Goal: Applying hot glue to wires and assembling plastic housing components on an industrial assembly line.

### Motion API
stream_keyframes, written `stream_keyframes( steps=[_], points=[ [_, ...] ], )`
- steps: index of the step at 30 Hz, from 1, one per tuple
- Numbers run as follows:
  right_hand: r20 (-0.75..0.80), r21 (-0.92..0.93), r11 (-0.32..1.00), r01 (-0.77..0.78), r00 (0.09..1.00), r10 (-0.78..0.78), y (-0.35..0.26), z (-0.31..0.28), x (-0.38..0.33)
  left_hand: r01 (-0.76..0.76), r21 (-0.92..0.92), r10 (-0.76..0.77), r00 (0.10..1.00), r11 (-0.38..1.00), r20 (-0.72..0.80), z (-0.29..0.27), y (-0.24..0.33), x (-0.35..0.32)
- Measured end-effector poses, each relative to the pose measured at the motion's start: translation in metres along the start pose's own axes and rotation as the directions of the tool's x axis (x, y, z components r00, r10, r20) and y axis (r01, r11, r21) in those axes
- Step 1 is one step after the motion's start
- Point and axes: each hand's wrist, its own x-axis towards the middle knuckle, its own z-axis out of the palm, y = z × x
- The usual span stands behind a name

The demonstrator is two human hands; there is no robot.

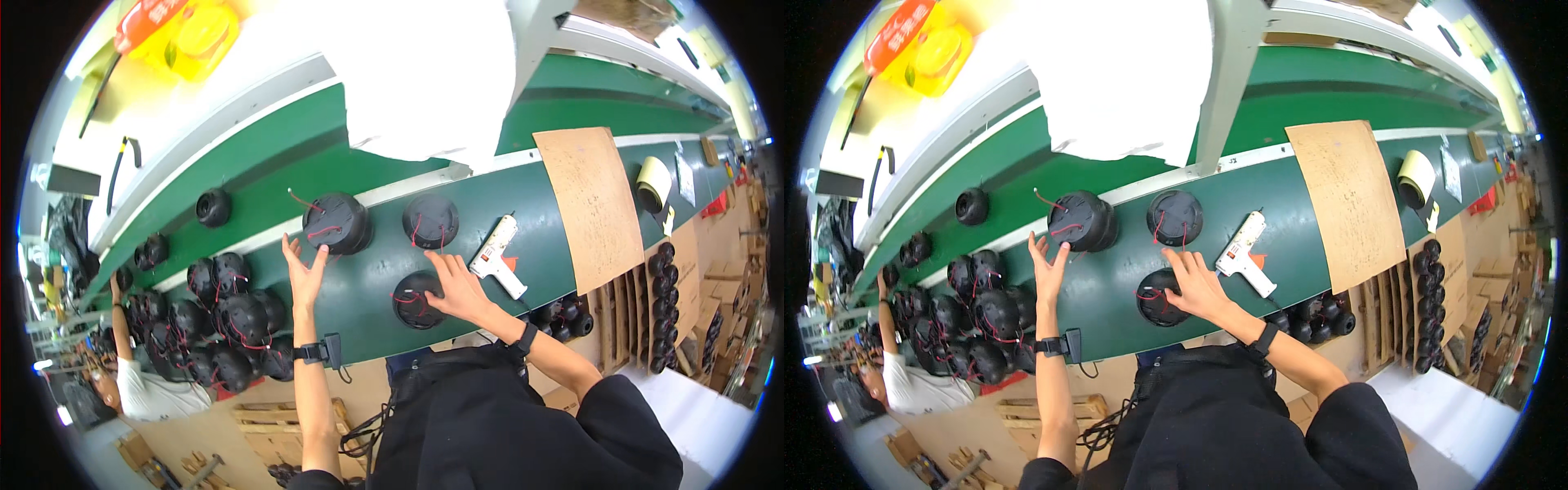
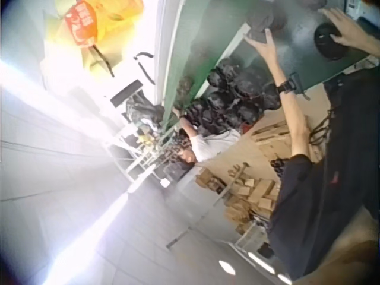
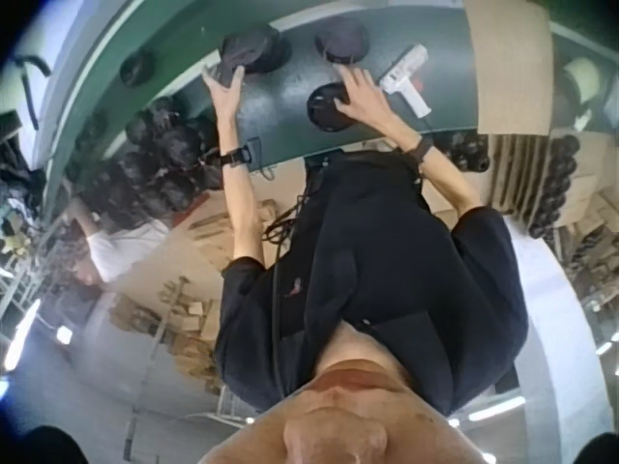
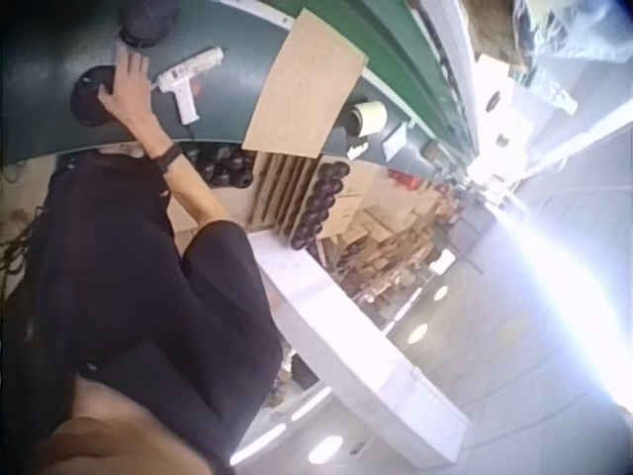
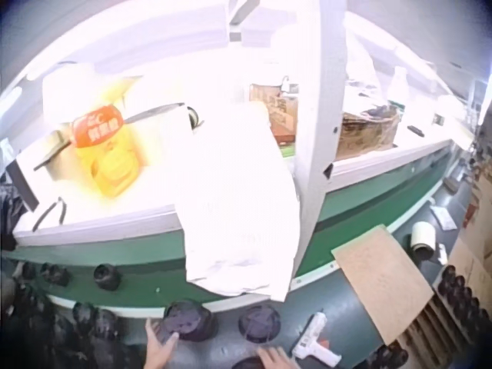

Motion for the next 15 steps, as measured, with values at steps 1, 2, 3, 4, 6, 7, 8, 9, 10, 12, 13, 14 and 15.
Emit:
stream_keyframes(
  steps=[1, 2, 3, 4, 6, 7, 8, 9, 10, 12, 13, 14, 15],
  points=[
    [0.052, -0.039, 0.999, 0.031, 0.998, -0.029, -0.009, -0.004, 0.001, 0.008, -0.009, -0.008, 1.000, 1.000, -0.016, -0.002, -0.004, -0.007],
    [0.105, -0.074, 0.995, 0.065, 0.993, -0.057, -0.014, -0.005, 0.003, 0.013, -0.012, -0.013, 0.998, 1.000, -0.064, -0.002, -0.009, -0.014],
    [0.096, -0.060, 0.994, 0.087, 0.992, -0.081, 0.003, 0.006, 0.000, 0.028, -0.299, -0.052, 0.996, 0.954, -0.073, 0.009, -0.013, -0.029],
    [0.155, -0.024, 0.999, 0.039, 0.987, -0.035, 0.013, 0.012, 0.002, 0.023, -0.560, -0.093, 0.991, 0.828, -0.097, 0.018, -0.024, -0.040],
    [0.135, 0.074, 0.997, -0.021, 0.991, 0.011, 0.028, 0.020, -0.009, 0.202, -0.610, -0.229, 0.973, 0.766, 0.035, 0.030, -0.051, -0.094],
    [0.142, 0.176, 0.977, -0.117, 0.986, 0.093, 0.033, 0.025, -0.015, 0.377, -0.582, -0.285, 0.926, 0.721, 0.248, 0.029, -0.061, -0.110],
    [0.155, 0.273, 0.938, -0.213, 0.972, 0.176, 0.039, 0.028, -0.019, 0.541, -0.517, -0.326, 0.831, 0.664, 0.451, 0.029, -0.071, -0.123],
    [0.215, 0.328, 0.915, -0.234, 0.962, 0.170, 0.037, 0.027, -0.020, 0.469, -0.376, -0.238, 0.821, 0.799, 0.519, 0.033, -0.075, -0.134],
    [0.222, 0.324, 0.917, -0.232, 0.961, 0.164, 0.037, 0.028, -0.019, 0.348, -0.241, -0.145, 0.789, 0.906, 0.598, 0.046, -0.069, -0.132],
    [0.332, 0.437, 0.844, -0.312, 0.928, 0.171, 0.035, 0.029, -0.021, 0.313, -0.154, -0.146, 0.752, 0.937, 0.643, 0.060, -0.056, -0.132],
    [0.408, 0.411, 0.859, -0.305, 0.904, 0.126, 0.036, 0.030, -0.019, 0.221, -0.133, -0.065, 0.708, 0.966, 0.703, 0.066, -0.048, -0.130],
    [0.413, 0.406, 0.860, -0.308, 0.902, 0.127, 0.037, 0.028, -0.021, 0.123, -0.121, 0.012, 0.652, 0.985, 0.758, 0.071, -0.039, -0.129],
    [0.410, 0.371, 0.896, -0.245, 0.909, 0.078, 0.033, 0.027, -0.020, 0.131, -0.110, -0.002, 0.650, 0.985, 0.760, 0.075, -0.031, -0.128]
  ],
)
